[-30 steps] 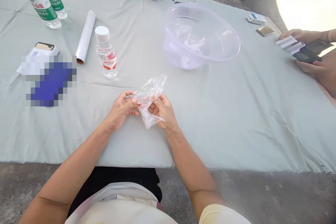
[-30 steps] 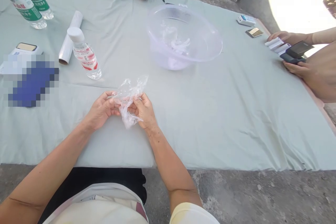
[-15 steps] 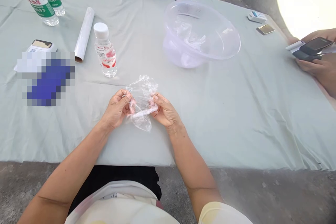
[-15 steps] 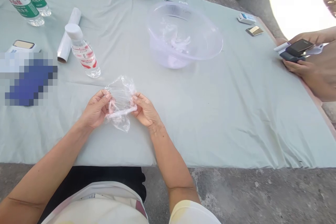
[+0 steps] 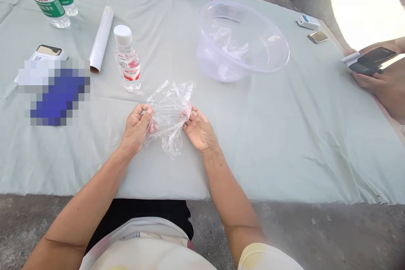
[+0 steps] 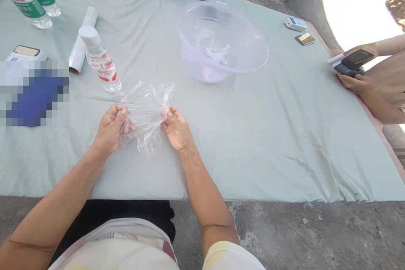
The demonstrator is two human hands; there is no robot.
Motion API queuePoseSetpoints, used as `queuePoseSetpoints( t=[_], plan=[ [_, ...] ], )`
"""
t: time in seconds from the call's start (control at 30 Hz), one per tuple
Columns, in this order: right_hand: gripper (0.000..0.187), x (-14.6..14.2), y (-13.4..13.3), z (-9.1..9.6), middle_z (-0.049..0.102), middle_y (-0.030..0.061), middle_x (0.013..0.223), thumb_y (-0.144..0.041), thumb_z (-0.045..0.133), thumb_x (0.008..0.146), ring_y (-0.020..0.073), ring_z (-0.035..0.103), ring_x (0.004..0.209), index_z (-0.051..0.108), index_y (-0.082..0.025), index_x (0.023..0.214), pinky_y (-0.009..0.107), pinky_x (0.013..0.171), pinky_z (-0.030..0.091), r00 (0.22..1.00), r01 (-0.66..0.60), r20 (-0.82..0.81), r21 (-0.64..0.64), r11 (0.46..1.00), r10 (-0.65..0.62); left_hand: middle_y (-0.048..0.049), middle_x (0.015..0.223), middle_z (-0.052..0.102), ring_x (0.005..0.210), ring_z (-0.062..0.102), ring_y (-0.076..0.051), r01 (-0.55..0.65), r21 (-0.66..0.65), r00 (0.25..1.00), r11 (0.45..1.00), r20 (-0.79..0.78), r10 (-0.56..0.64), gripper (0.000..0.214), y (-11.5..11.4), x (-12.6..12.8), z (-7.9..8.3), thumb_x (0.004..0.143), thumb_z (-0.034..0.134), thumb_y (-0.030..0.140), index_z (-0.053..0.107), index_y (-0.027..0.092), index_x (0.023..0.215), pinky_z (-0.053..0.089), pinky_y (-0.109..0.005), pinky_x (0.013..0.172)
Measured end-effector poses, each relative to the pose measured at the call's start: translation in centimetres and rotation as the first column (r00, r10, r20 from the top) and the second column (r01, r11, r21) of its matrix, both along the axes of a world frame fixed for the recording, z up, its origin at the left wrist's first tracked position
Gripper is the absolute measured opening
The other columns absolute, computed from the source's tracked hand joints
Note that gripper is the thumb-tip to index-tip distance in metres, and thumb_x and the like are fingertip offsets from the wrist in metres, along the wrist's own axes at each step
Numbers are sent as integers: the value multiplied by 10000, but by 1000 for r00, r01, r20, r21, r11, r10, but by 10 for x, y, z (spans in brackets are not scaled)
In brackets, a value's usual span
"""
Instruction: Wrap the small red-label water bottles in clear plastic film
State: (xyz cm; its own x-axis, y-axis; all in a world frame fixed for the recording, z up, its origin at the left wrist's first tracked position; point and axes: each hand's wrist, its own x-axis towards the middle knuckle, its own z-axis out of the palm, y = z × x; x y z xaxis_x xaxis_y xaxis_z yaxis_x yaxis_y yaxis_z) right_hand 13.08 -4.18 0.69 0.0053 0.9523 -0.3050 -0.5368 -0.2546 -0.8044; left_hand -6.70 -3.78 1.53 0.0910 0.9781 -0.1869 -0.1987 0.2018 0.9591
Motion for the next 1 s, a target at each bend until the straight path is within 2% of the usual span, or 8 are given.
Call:
queuePoseSetpoints(
  t=[0.13, 0.23, 0.4, 0.5, 0.63, 0.83, 0.9, 1.0],
  plan=[
    [869, -13, -11, 5, 644, -20, 1107, -343, 846, 693, 209, 657, 1099, 374, -424, 1420, 377, 824, 599, 978, -199, -48, 59, 978, 202, 108, 460, 418, 445, 496, -104, -12, -29, 999, 999, 40, 13, 300, 1, 1, -3, 881, 639, 498, 457, 262, 848, 466, -224, 499],
    [1038, -15, -13, 7, 638, -25, 1151, -328, 847, 684, 148, 686, 849, 229, -495, 1502, 237, 569, 544, 964, -268, 12, 27, 963, 267, 105, 465, 452, 391, 471, -103, -44, -45, 998, 998, -45, 42, 268, -1, 3, -3, 900, 602, 479, 441, 268, 864, 359, -194, 376],
    [581, -3, -4, 5, 660, -25, 962, -282, 830, 622, 55, 547, 598, 638, -290, 1170, 154, 379, 292, 979, -36, 198, -50, 998, 45, 121, 448, 426, 333, 404, -80, -144, -57, 971, 988, -200, 130, 190, 0, 0, 2, 904, 575, 372, 427, 262, 859, 329, -176, 351],
    [379, 9, 2, 5, 621, -37, 819, -291, 821, 581, 46, 506, 571, 677, -217, 924, 158, 381, 255, 955, 130, 274, -33, 991, -116, 128, 432, 406, 326, 378, -76, -208, -108, 957, 972, -230, 179, 158, 4, -6, 5, 894, 561, 323, 422, 263, 849, 310, -164, 342],
    [313, 30, 5, 8, 626, -28, 833, -311, 798, 586, 48, 510, 582, 685, -205, 858, 176, 422, 283, 890, 256, 380, 45, 966, -253, 122, 432, 412, 320, 409, -84, -284, -146, 929, 948, -286, 234, 136, 4, -19, 8, 860, 577, 297, 449, 257, 840, 312, -168, 328],
    [196, 52, -4, 14, 612, -20, 668, -306, 672, 707, 102, 520, 572, 726, -196, 860, 250, 534, 377, 667, 67, 745, -71, 995, 8, 91, 472, 479, 358, 526, -132, -256, -138, 879, 957, -445, 171, 161, -4, -40, 15, 797, 643, 283, 498, 243, 854, 376, -205, 338],
    [160, 54, -8, 18, 652, -6, 730, -300, 648, 739, 102, 522, 565, 725, -202, 840, 271, 569, 406, 565, -2, 820, -111, 994, 92, 77, 499, 504, 395, 549, -146, -253, -137, 853, 958, -499, 154, 168, -6, -51, 17, 796, 645, 288, 500, 242, 868, 428, -229, 372],
    [148, 52, -14, 24, 693, 22, 924, -328, 648, 767, 106, 565, 591, 704, -213, 841, 280, 567, 435, 524, -56, 840, -132, 990, 142, -6, 729, 635, 554, 644, -191, -285, -68, 773, 956, -607, 187, 231, -11, -68, 20, 822, 628, 332, 520, 233, 1000, 526, -307, 474]
  ],
)
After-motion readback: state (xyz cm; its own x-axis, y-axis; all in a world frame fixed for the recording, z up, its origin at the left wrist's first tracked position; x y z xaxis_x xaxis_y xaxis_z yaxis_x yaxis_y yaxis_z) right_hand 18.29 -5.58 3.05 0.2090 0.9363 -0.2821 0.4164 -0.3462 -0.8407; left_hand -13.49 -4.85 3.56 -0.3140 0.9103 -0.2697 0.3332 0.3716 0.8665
